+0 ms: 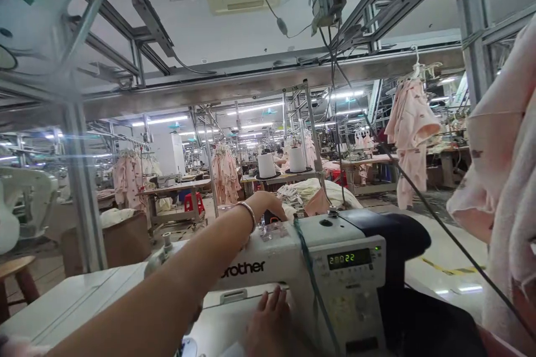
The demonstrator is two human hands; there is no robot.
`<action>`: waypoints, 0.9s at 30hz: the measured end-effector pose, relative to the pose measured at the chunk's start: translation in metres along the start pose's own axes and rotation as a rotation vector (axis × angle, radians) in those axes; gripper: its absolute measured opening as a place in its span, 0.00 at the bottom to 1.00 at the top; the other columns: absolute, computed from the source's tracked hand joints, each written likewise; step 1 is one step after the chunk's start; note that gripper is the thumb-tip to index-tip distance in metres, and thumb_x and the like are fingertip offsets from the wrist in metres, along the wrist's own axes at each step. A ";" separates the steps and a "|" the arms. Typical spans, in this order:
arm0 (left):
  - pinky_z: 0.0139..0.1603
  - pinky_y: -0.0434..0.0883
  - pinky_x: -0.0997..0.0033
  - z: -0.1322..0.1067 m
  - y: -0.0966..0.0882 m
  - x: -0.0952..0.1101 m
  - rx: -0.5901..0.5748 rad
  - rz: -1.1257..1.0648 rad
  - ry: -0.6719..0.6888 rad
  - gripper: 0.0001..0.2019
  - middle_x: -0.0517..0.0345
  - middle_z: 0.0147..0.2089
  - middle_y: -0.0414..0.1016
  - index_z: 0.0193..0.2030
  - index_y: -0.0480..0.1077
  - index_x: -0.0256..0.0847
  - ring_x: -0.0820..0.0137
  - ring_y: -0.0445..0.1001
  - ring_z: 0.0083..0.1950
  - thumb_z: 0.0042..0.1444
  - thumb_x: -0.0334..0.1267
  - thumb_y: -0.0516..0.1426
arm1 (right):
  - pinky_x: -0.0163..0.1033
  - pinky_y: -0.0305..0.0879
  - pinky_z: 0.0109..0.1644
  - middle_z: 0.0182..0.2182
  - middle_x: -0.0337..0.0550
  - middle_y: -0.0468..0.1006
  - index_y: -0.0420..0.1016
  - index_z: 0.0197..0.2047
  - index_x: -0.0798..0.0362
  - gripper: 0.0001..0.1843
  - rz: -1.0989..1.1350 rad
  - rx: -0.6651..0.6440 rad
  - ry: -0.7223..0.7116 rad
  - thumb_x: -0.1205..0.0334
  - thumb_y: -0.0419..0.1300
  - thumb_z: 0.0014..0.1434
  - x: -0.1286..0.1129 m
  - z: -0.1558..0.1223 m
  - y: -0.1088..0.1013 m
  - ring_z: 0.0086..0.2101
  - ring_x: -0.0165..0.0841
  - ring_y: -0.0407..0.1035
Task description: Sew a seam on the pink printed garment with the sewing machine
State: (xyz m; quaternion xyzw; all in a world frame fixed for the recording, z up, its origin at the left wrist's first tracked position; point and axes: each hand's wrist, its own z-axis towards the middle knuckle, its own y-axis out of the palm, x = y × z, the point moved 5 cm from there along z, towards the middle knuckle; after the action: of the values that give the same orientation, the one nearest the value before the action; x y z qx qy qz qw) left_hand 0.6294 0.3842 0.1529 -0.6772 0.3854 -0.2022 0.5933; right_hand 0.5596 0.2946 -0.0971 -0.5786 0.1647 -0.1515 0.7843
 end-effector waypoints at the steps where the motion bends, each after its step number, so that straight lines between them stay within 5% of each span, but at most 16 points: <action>1: 0.52 0.70 0.53 0.004 0.005 0.000 -0.049 0.005 -0.007 0.17 0.48 0.52 0.70 0.49 0.69 0.35 0.62 0.71 0.52 0.59 0.46 0.57 | 0.52 0.59 0.59 0.58 0.64 0.61 0.68 0.57 0.62 0.29 -0.004 0.006 0.013 0.70 0.61 0.49 -0.001 -0.001 -0.001 0.59 0.53 0.56; 7: 0.48 0.72 0.57 0.008 0.001 -0.001 -0.100 -0.002 0.086 0.19 0.48 0.52 0.70 0.52 0.67 0.36 0.64 0.73 0.48 0.60 0.47 0.55 | 0.51 0.60 0.59 0.58 0.66 0.61 0.67 0.56 0.66 0.27 -0.005 0.011 0.028 0.69 0.58 0.53 0.000 -0.004 -0.008 0.58 0.52 0.58; 12: 0.43 0.74 0.64 -0.023 -0.070 -0.017 0.157 -0.011 0.177 0.31 0.46 0.52 0.71 0.55 0.65 0.38 0.64 0.73 0.45 0.46 0.49 0.64 | 0.51 0.58 0.60 0.58 0.68 0.60 0.65 0.57 0.69 0.27 -0.005 0.010 -0.024 0.66 0.58 0.55 0.004 -0.004 -0.010 0.58 0.52 0.56; 17: 0.51 0.68 0.66 -0.130 -0.162 -0.030 0.571 0.034 0.310 0.33 0.44 0.58 0.66 0.60 0.60 0.36 0.60 0.66 0.55 0.47 0.42 0.58 | 0.50 0.57 0.60 0.58 0.69 0.59 0.66 0.57 0.68 0.29 0.004 -0.010 -0.060 0.64 0.59 0.54 0.006 -0.005 -0.010 0.59 0.53 0.54; 18: 0.48 0.67 0.63 -0.162 -0.176 -0.030 0.680 0.090 0.370 0.31 0.42 0.54 0.69 0.60 0.60 0.29 0.61 0.68 0.53 0.49 0.41 0.50 | 0.50 0.56 0.60 0.59 0.69 0.58 0.66 0.57 0.69 0.29 0.004 -0.010 -0.071 0.63 0.60 0.53 0.005 -0.006 -0.010 0.60 0.53 0.53; 19: 0.45 0.62 0.61 -0.194 -0.186 -0.029 0.772 0.161 0.446 0.35 0.43 0.52 0.68 0.61 0.53 0.17 0.65 0.66 0.53 0.49 0.36 0.31 | 0.50 0.55 0.60 0.59 0.69 0.58 0.66 0.57 0.69 0.30 0.002 -0.009 -0.083 0.63 0.60 0.52 0.005 -0.007 -0.009 0.60 0.54 0.53; 20: 0.45 0.63 0.63 -0.224 -0.194 -0.033 0.833 0.152 0.436 0.37 0.44 0.53 0.66 0.61 0.51 0.15 0.66 0.66 0.52 0.46 0.36 0.31 | 0.51 0.55 0.60 0.59 0.70 0.58 0.66 0.56 0.70 0.30 0.000 -0.006 -0.095 0.62 0.60 0.52 0.006 -0.007 -0.008 0.60 0.55 0.53; 24: 0.43 0.65 0.67 -0.326 -0.196 -0.046 0.959 0.042 0.408 0.31 0.49 0.53 0.68 0.61 0.56 0.27 0.66 0.68 0.51 0.49 0.36 0.40 | 0.54 0.54 0.60 0.57 0.71 0.60 0.69 0.54 0.69 0.27 -0.002 0.046 -0.144 0.62 0.58 0.53 0.008 -0.004 -0.002 0.59 0.57 0.54; 27: 0.40 0.65 0.64 -0.370 -0.162 -0.052 0.880 -0.168 0.430 0.30 0.50 0.50 0.70 0.59 0.57 0.25 0.68 0.69 0.48 0.50 0.32 0.37 | 0.54 0.57 0.58 0.56 0.66 0.64 0.72 0.53 0.64 0.23 0.000 0.109 -0.150 0.64 0.56 0.54 0.010 0.002 0.002 0.58 0.55 0.57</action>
State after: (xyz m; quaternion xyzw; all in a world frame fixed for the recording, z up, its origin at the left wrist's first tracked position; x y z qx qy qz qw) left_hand 0.3726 0.1839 0.3967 -0.3343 0.3209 -0.5279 0.7117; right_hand 0.5699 0.2926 -0.0998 -0.5445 0.0971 -0.1166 0.8249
